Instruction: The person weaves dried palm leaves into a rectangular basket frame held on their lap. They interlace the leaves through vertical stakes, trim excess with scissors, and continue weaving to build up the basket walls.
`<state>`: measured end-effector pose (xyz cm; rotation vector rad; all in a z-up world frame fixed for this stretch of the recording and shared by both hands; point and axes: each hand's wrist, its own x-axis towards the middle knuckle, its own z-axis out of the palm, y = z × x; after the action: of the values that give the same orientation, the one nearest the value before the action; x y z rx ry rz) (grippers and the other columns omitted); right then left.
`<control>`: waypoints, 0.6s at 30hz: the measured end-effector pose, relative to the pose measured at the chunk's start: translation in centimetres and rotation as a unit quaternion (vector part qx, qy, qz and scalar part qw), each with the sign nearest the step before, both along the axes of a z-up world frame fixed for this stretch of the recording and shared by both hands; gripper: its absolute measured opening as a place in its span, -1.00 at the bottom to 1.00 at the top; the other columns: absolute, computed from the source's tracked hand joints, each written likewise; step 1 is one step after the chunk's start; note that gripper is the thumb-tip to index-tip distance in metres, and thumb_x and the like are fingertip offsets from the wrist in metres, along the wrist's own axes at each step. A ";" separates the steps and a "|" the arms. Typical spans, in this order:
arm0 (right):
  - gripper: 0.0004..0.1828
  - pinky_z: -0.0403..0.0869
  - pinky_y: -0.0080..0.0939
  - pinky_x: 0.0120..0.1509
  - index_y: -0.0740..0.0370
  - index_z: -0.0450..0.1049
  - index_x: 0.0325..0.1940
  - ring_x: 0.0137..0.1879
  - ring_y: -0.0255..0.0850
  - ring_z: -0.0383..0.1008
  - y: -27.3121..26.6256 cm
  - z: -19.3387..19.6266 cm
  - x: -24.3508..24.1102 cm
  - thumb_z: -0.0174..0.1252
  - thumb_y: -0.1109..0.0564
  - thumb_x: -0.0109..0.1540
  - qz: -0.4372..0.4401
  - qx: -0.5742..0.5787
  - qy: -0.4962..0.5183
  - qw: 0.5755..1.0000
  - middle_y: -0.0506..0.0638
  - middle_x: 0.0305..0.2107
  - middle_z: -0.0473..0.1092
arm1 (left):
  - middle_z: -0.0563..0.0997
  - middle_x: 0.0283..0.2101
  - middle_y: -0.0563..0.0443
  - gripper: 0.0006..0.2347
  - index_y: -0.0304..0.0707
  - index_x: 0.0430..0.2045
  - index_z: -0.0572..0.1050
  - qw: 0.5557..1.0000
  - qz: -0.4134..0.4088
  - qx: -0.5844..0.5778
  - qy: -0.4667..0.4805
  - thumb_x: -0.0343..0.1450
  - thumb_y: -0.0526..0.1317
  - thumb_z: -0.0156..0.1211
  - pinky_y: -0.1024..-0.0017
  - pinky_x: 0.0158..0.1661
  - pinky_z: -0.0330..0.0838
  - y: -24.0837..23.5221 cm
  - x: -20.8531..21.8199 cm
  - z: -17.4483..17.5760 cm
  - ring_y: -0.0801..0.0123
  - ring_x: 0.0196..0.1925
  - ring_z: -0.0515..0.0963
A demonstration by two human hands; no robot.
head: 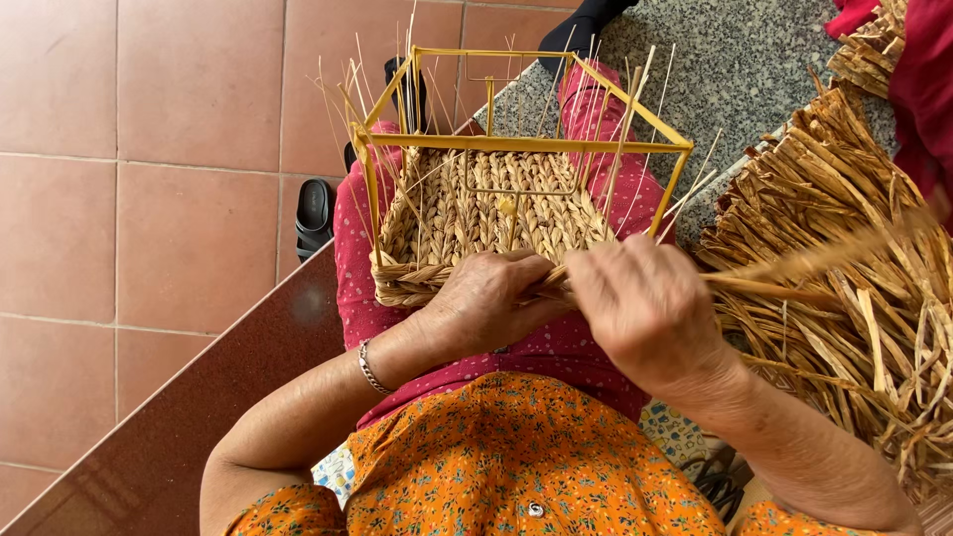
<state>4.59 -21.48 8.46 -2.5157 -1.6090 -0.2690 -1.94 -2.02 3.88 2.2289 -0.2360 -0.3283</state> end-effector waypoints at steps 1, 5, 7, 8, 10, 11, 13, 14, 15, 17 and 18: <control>-0.82 0.53 -0.18 -0.35 0.32 0.57 -0.10 -0.32 -0.17 0.54 0.0 0.3 0.4 0.23 0.14 0.32 -0.033 -0.085 0.084 0.992 0.04 -0.40 0.50 | 0.60 -0.40 -0.08 -0.73 -0.28 -0.39 0.50 0.999 -0.008 0.031 0.012 0.40 -0.04 0.33 0.18 -0.36 0.53 -0.4 0.0 -0.1 0.18 -0.44 0.63; -0.82 0.58 -0.17 -0.37 0.13 0.61 -0.13 -0.48 -0.25 0.58 -0.6 0.8 3.6 0.20 0.04 0.28 -0.098 -0.117 0.365 0.918 0.01 -0.50 0.57 | 0.53 -0.38 -0.05 -0.76 -0.25 -0.33 0.42 0.993 -0.001 0.098 -0.066 0.44 -0.07 0.24 0.16 -0.34 0.42 -1.4 -0.7 -1.3 0.20 -0.41 0.56; -0.81 0.58 -0.17 -0.38 0.08 0.64 -0.16 -0.51 -0.26 0.60 -1.4 0.5 4.5 0.23 0.03 0.22 -0.124 -0.048 0.438 0.889 0.00 -0.52 0.59 | 0.52 -0.26 -0.10 -0.81 -0.28 -0.20 0.40 0.986 0.023 0.079 -0.148 0.49 -0.15 0.17 0.17 -0.26 0.40 -1.5 -1.2 -2.2 0.20 -0.32 0.55; -0.82 0.58 -0.17 -0.37 0.09 0.64 -0.16 -0.50 -0.27 0.62 -1.7 0.0 4.6 0.24 0.02 0.22 -0.153 -0.047 0.456 0.876 -0.01 -0.53 0.59 | 0.51 -0.15 -0.15 -0.80 -0.32 -0.09 0.39 0.981 0.037 0.058 -0.179 0.50 -0.21 0.14 0.20 -0.24 0.41 -1.3 -1.5 -2.7 0.21 -0.27 0.54; -0.80 0.56 -0.17 -0.37 0.12 0.62 -0.18 -0.49 -0.26 0.60 -2.0 -1.3 4.1 0.27 0.00 0.20 -0.139 -0.013 0.427 0.893 -0.01 -0.52 0.58 | 0.49 -0.03 -0.18 -0.81 -0.33 -0.02 0.38 0.973 0.033 0.037 -0.226 0.53 -0.27 0.11 0.24 -0.21 0.42 -0.7 -1.8 -3.4 0.22 -0.20 0.54; -0.76 0.55 -0.18 -0.38 0.16 0.60 -0.19 -0.49 -0.24 0.58 -2.0 -2.1 3.2 0.29 -0.03 0.19 -0.097 0.019 0.380 0.920 0.00 -0.51 0.57 | 0.48 -0.02 -0.17 -0.84 -0.30 -0.05 0.38 0.970 0.016 0.036 -0.240 0.54 -0.28 0.13 0.26 -0.19 0.43 -0.3 -1.9 -3.6 0.23 -0.19 0.54; -0.71 0.51 -0.19 -0.42 0.19 0.56 -0.24 -0.52 -0.24 0.53 -1.8 -3.6 2.2 0.32 -0.08 0.20 -0.061 0.062 0.312 0.946 -0.01 -0.53 0.54 | 0.47 0.00 -0.17 -0.83 -0.29 -0.07 0.38 0.964 -0.021 0.040 -0.263 0.51 -0.29 0.16 0.24 -0.18 0.44 0.6 -2.4 -3.6 0.21 -0.17 0.55; -0.68 0.49 -0.20 -0.45 0.19 0.54 -0.29 -0.54 -0.25 0.51 -1.6 -4.4 1.7 0.33 -0.11 0.21 -0.067 0.074 0.293 0.951 -0.02 -0.55 0.52 | 0.48 0.00 -0.18 -0.80 -0.30 -0.06 0.39 0.960 -0.040 0.046 -0.272 0.47 -0.31 0.16 0.22 -0.18 0.45 0.9 -2.8 -3.4 0.19 -0.16 0.56; -0.65 0.47 -0.22 -0.48 0.19 0.51 -0.33 -0.56 -0.25 0.50 -1.5 -5.1 1.3 0.34 -0.14 0.22 -0.072 0.085 0.273 0.956 -0.03 -0.58 0.50 | 0.48 0.00 -0.19 -0.76 -0.30 -0.04 0.40 0.956 -0.059 0.052 -0.281 0.43 -0.32 0.17 0.19 -0.18 0.46 1.2 -3.1 -3.1 0.16 -0.15 0.56; -0.62 0.42 -0.20 -0.53 0.17 0.47 -0.39 -0.59 -0.25 0.46 -1.1 -6.2 1.0 0.35 -0.16 0.23 -0.108 0.073 0.223 0.966 -0.05 -0.63 0.46 | 0.46 0.09 -0.25 -0.78 -0.39 -0.03 0.37 0.949 -0.060 0.052 -0.304 0.47 -0.36 0.15 0.18 -0.04 0.49 1.4 -3.5 -2.5 0.10 -0.03 0.57; -0.60 0.39 -0.19 -0.56 0.16 0.44 -0.43 -0.61 -0.25 0.44 -1.0 -6.5 1.0 0.35 -0.17 0.23 -0.125 0.068 0.197 0.970 -0.06 -0.66 0.43 | 0.45 0.13 -0.28 -0.79 -0.44 -0.03 0.35 0.945 -0.060 0.053 -0.318 0.49 -0.38 0.14 0.17 0.04 0.51 1.6 -3.6 -2.3 0.07 0.04 0.58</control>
<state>5.62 -22.46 1.95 -2.4652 -1.0900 0.0895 -5.50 -0.47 1.57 2.3720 -0.7122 0.3386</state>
